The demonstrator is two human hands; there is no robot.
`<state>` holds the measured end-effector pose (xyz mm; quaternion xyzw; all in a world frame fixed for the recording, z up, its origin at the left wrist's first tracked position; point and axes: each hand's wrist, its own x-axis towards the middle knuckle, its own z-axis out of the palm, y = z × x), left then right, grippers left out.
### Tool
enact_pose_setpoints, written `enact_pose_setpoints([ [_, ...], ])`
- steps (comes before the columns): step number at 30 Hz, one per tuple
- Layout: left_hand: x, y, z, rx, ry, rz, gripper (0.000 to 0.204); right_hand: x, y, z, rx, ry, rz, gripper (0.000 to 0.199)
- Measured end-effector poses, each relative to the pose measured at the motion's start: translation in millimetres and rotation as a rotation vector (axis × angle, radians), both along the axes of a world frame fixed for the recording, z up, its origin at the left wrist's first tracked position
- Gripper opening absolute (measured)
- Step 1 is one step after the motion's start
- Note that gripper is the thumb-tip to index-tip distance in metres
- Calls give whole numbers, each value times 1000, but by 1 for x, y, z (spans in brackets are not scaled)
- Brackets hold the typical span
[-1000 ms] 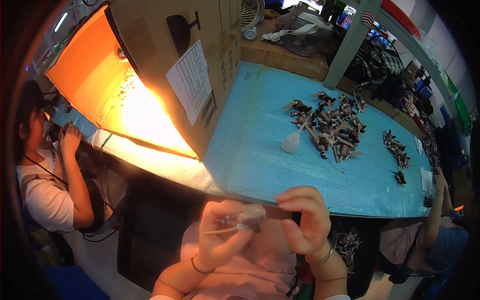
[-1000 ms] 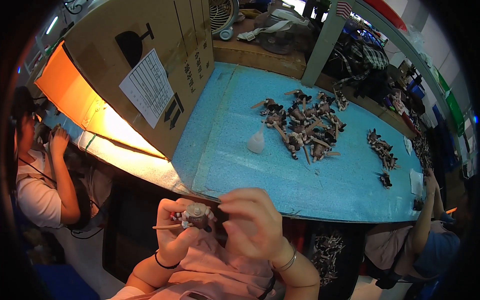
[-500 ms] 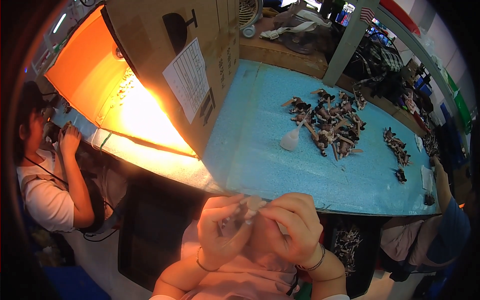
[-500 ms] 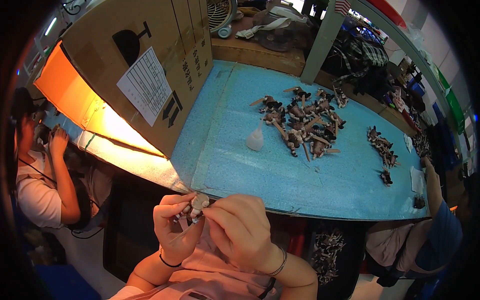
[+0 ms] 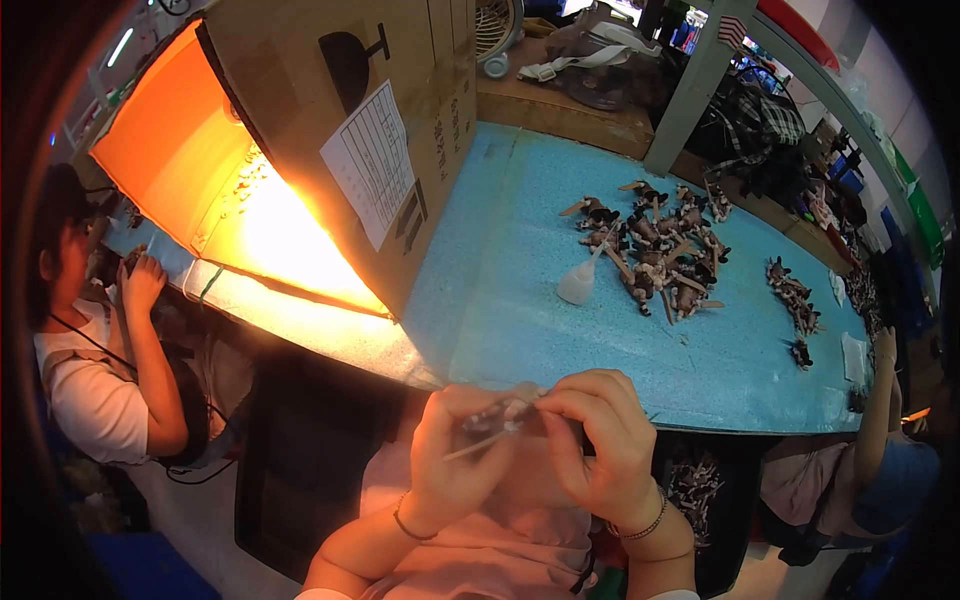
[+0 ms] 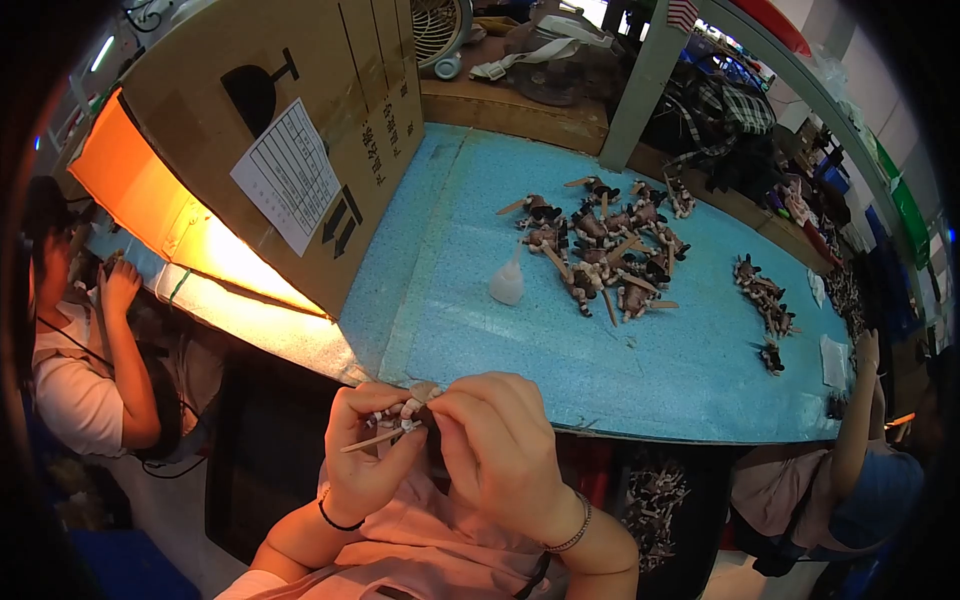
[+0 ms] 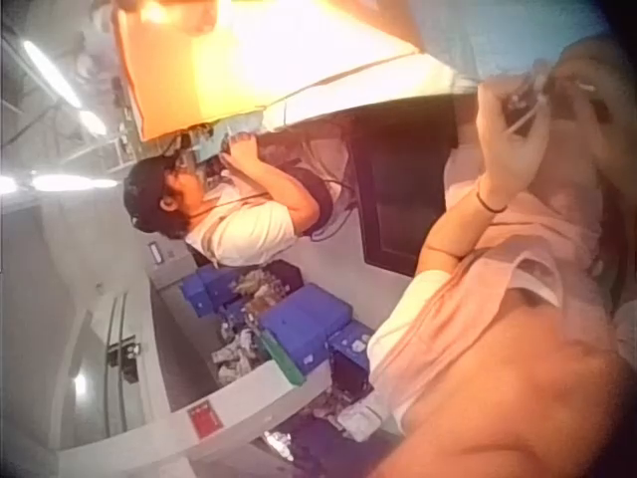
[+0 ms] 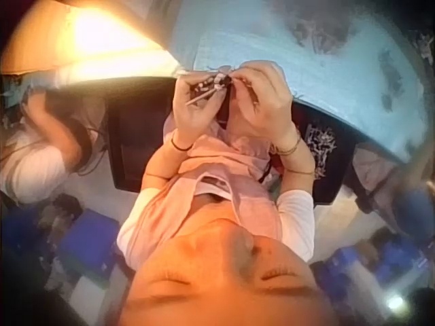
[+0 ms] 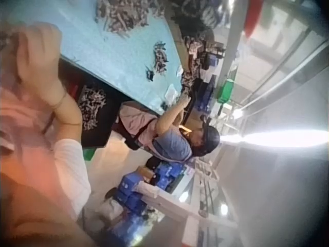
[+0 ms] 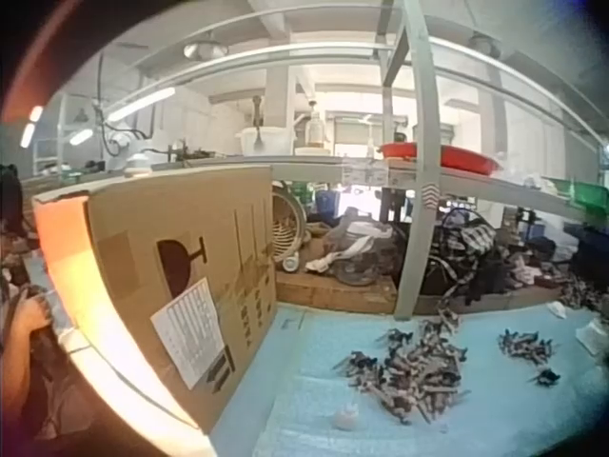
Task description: The person applies glue from a bottle to small plastic toy figurines and assembles them by hand at a factory workbench.
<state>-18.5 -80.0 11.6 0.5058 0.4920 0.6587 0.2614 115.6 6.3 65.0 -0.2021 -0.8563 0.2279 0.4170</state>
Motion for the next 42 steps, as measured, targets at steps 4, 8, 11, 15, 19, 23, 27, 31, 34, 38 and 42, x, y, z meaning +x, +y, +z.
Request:
enact_pose_setpoints([
  [4,4,7,5,31,-124,26,38,0,-1,10,2,-129,63,41],
  [8,9,11,0,3,-316,-22,32,-3,-3,5,134,-220,-13,54],
  [11,18,12,2,-46,-433,-36,32,-4,1,-3,192,-199,-48,55],
  [15,16,7,9,-83,-173,-56,39,6,15,-10,51,-80,-4,59],
  [19,-2,4,35,-103,228,-86,68,19,25,-39,-464,199,224,65],
  [23,-2,19,38,36,363,-123,73,22,20,-50,-926,532,444,71],
  [27,9,17,31,83,273,-127,69,26,22,-53,-950,530,699,68],
  [31,15,15,32,75,189,-96,67,27,19,-54,-925,532,647,68],
  [34,15,16,30,73,199,-99,67,27,15,-52,-924,536,612,68],
  [38,14,16,30,60,267,-96,69,23,9,-48,-917,547,543,67],
  [42,11,16,31,42,309,-95,71,22,-6,-40,-998,570,347,57],
])
